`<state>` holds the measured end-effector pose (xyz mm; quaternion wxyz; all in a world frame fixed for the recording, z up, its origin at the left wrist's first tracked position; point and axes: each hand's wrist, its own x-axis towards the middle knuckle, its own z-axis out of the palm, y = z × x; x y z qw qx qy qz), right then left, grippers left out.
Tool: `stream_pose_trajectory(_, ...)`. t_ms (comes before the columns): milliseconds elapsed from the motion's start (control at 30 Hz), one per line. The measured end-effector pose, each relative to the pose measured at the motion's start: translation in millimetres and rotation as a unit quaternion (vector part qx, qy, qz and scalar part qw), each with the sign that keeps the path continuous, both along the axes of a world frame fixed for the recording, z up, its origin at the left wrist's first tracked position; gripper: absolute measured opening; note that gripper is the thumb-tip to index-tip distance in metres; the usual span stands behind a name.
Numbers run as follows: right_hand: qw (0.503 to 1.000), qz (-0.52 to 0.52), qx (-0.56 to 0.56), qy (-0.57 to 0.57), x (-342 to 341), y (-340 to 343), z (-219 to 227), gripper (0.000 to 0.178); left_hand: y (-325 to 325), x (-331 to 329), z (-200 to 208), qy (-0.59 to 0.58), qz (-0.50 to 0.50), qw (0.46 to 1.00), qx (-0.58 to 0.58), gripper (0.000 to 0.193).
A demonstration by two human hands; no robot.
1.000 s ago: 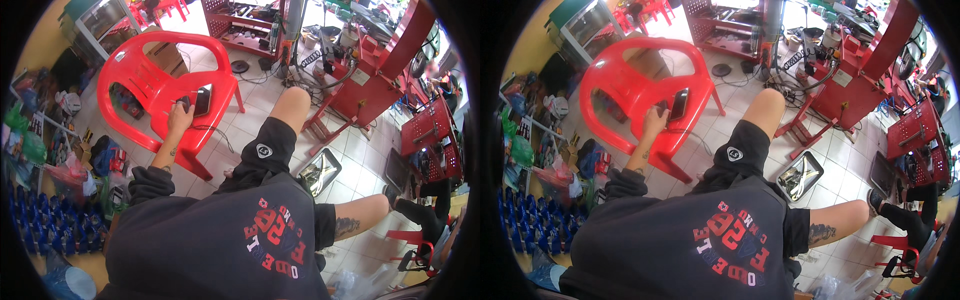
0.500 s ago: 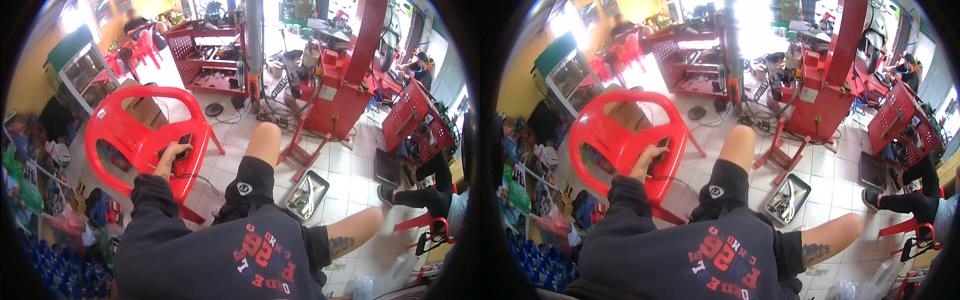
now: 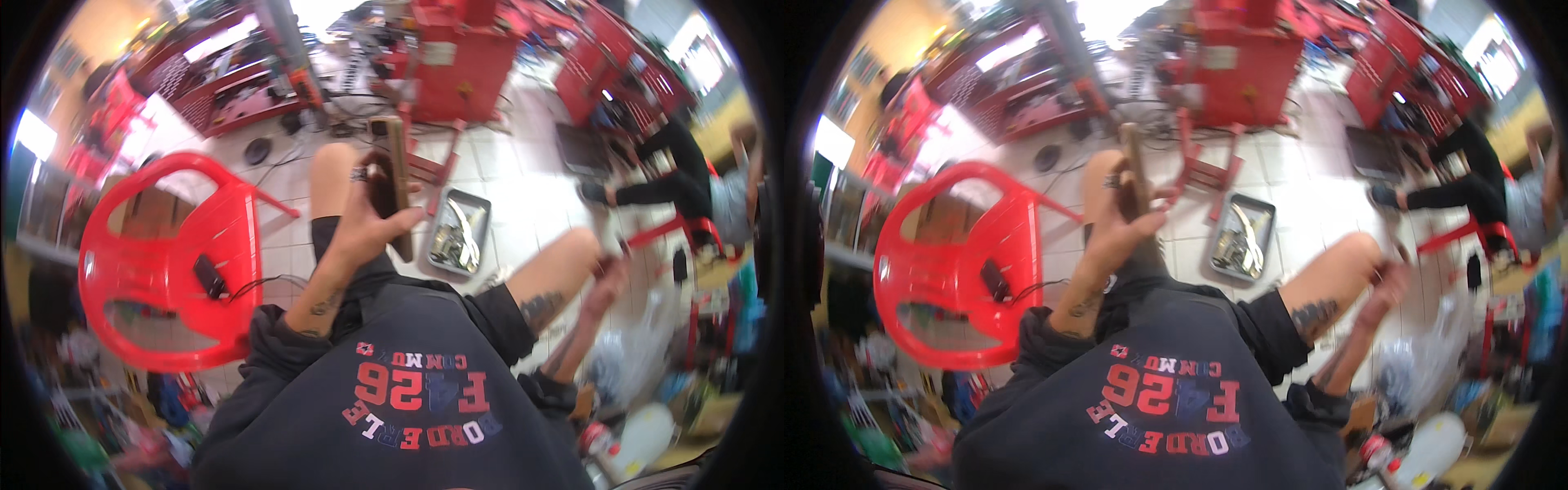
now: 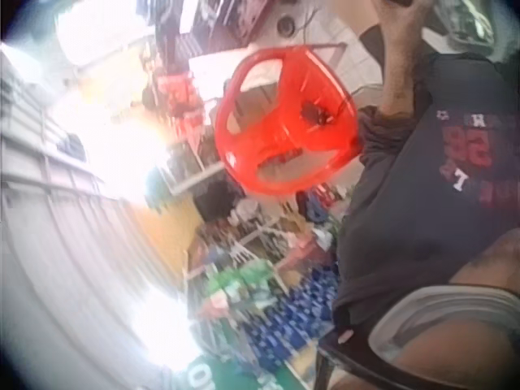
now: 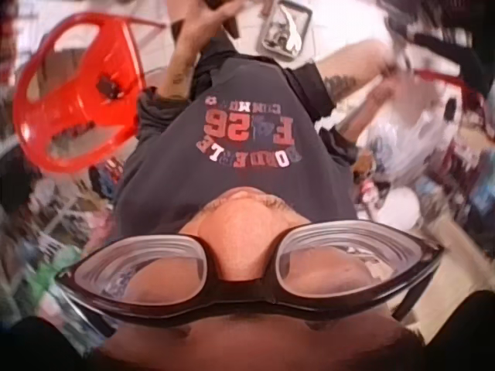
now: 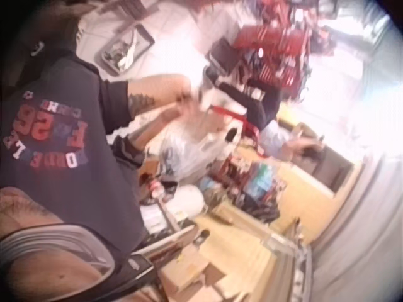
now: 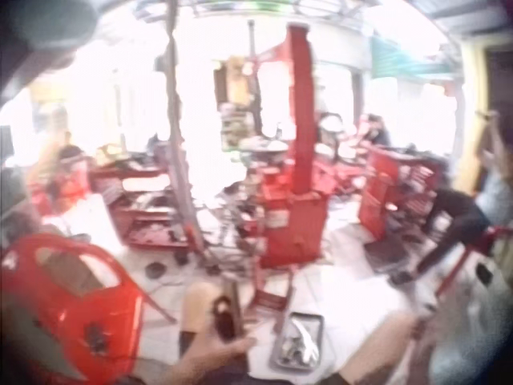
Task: The person sits on a low stool in a workshop and assembles a small metal bracket. They use a screwdriver to tighten screws into the bracket, handling the parts and tools with both hands. The person occasionally pauses to inspect the assembly or adjust their grip on the components.
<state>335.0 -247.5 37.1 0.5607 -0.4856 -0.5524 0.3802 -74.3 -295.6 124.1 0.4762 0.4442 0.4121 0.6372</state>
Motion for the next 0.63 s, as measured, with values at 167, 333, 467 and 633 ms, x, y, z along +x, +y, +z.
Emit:
stream_pose_trajectory(167, 0.966, 0.242, -0.091, 0.027, -103.9, -68.6, 42.3, 0.065, 1.9, 150.6, -22.1, 0.048, -0.149, 0.986, -0.061, 0.084)
stream_pose_trajectory(333, 0.982, 0.121, -0.054, 0.132, -88.4, -85.4, 25.7, 0.068, 16.8, 177.6, -42.6, 0.181, -0.241, 0.951, -0.072, 0.068)
stream_pose_trajectory(467, 0.864, 0.191, -0.098, 0.455, -69.6, -81.0, 29.2, 0.080, 46.5, 143.8, 10.4, 0.300, -0.202, 0.931, 0.044, 0.057)
stream_pose_trajectory(633, 0.871, 0.118, -0.090, 0.467, -33.9, -76.0, -0.2, 0.081, 20.3, 54.3, 176.3, 0.547, -0.052, 0.734, 0.399, 0.063)
